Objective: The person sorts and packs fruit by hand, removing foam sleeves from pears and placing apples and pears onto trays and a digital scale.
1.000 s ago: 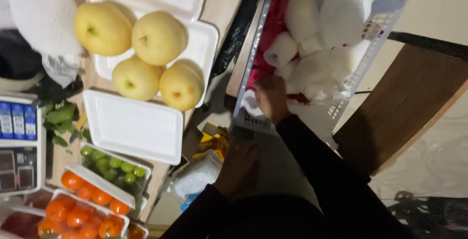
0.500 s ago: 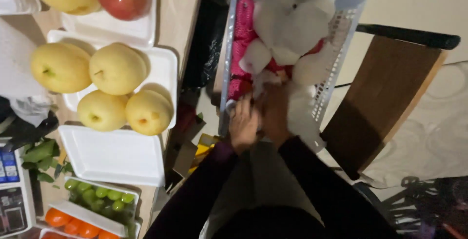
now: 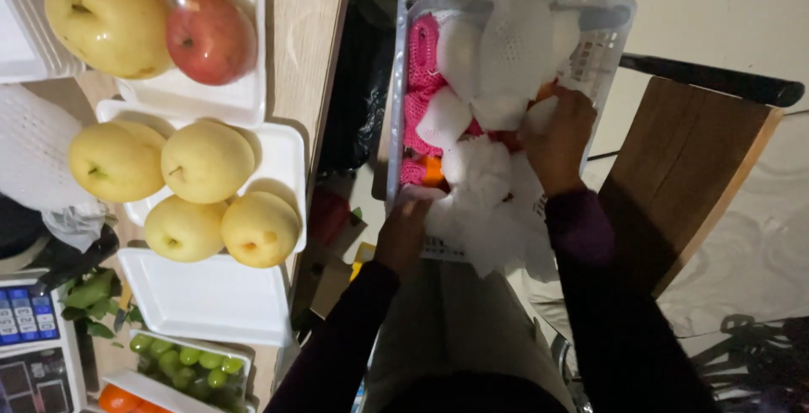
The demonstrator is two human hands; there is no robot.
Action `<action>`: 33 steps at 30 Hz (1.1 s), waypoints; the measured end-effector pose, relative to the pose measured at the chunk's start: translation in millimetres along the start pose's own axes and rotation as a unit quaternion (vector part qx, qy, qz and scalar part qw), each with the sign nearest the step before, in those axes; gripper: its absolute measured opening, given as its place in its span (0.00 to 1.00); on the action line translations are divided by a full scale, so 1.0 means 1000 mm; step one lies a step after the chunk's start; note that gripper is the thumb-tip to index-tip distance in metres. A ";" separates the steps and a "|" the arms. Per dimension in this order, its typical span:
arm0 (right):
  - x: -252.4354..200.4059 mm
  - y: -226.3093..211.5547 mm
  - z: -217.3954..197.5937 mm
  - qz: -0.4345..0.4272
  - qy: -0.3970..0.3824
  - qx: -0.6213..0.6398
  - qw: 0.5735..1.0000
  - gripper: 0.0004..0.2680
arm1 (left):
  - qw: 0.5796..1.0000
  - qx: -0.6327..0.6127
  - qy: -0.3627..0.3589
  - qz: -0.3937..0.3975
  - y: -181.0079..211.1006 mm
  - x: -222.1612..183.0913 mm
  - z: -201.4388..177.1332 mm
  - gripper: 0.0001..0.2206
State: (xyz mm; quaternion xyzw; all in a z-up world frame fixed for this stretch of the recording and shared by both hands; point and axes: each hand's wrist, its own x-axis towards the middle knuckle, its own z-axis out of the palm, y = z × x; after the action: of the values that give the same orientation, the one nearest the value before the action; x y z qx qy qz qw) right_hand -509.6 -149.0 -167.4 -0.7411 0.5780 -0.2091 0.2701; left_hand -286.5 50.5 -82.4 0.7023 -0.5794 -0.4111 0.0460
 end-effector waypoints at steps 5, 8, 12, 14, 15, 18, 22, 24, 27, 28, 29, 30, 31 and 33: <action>-0.027 0.002 0.026 -0.080 -0.046 -0.386 0.918 0.18 | 0.998 -0.013 0.053 -0.031 -0.023 0.003 0.043 0.29; -0.017 0.030 0.038 -0.140 0.016 -0.367 0.919 0.13 | 0.985 -0.002 0.169 0.023 -0.026 -0.011 0.044 0.26; -0.001 -0.059 -0.028 -0.022 -0.059 -0.299 0.952 0.36 | 0.967 -0.106 0.229 0.019 -0.022 -0.011 0.034 0.27; -0.034 -0.068 -0.033 0.036 -0.116 -0.054 0.991 0.35 | 0.906 -0.309 0.280 -0.079 0.001 -0.014 0.031 0.16; -0.053 -0.082 -0.032 0.041 -0.117 -0.056 0.991 0.35 | 0.907 -0.310 0.275 -0.079 0.019 -0.011 0.017 0.16; -0.084 -0.105 -0.028 0.079 -0.236 0.286 0.925 0.29 | 0.747 -0.620 0.186 -0.151 0.050 0.005 -0.018 0.24; -0.041 -0.088 -0.025 0.243 -0.185 0.297 0.905 0.15 | 0.571 -0.746 0.135 -0.315 0.017 -0.002 0.003 0.31; -0.021 -0.017 0.008 0.294 -0.119 0.137 0.938 0.16 | 0.540 -0.766 0.136 -0.321 0.004 -0.007 0.017 0.27; -0.009 0.062 0.077 0.350 -0.105 0.012 0.931 0.12 | 0.485 -0.790 0.141 -0.348 -0.033 -0.016 0.054 0.24; 0.007 0.032 0.069 0.322 -0.078 0.026 0.943 0.17 | 0.489 -0.789 0.118 -0.354 -0.063 -0.031 0.100 0.22; 0.024 0.002 0.060 0.294 -0.050 0.041 0.954 0.22 | 0.492 -0.787 0.094 -0.360 -0.090 -0.050 0.146 0.19; 0.027 -0.011 0.046 0.294 -0.051 0.043 0.954 0.22 | 0.492 -0.786 0.098 -0.360 -0.064 -0.040 0.100 0.19; 0.030 -0.024 0.030 0.200 -0.027 0.141 0.969 0.30 | 0.543 -0.745 0.077 -0.380 -0.034 -0.035 0.051 0.20; 0.011 -0.024 0.031 0.108 -0.004 0.232 0.967 0.38 | 0.587 -0.700 0.053 -0.403 -0.002 -0.047 0.006 0.22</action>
State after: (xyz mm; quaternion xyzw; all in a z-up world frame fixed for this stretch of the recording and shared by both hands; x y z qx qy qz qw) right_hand -469.9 -150.8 -176.0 -0.5920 0.5890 -0.3045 0.4581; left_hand -288.3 93.9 -62.7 0.6351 0.2329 -0.6285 0.3838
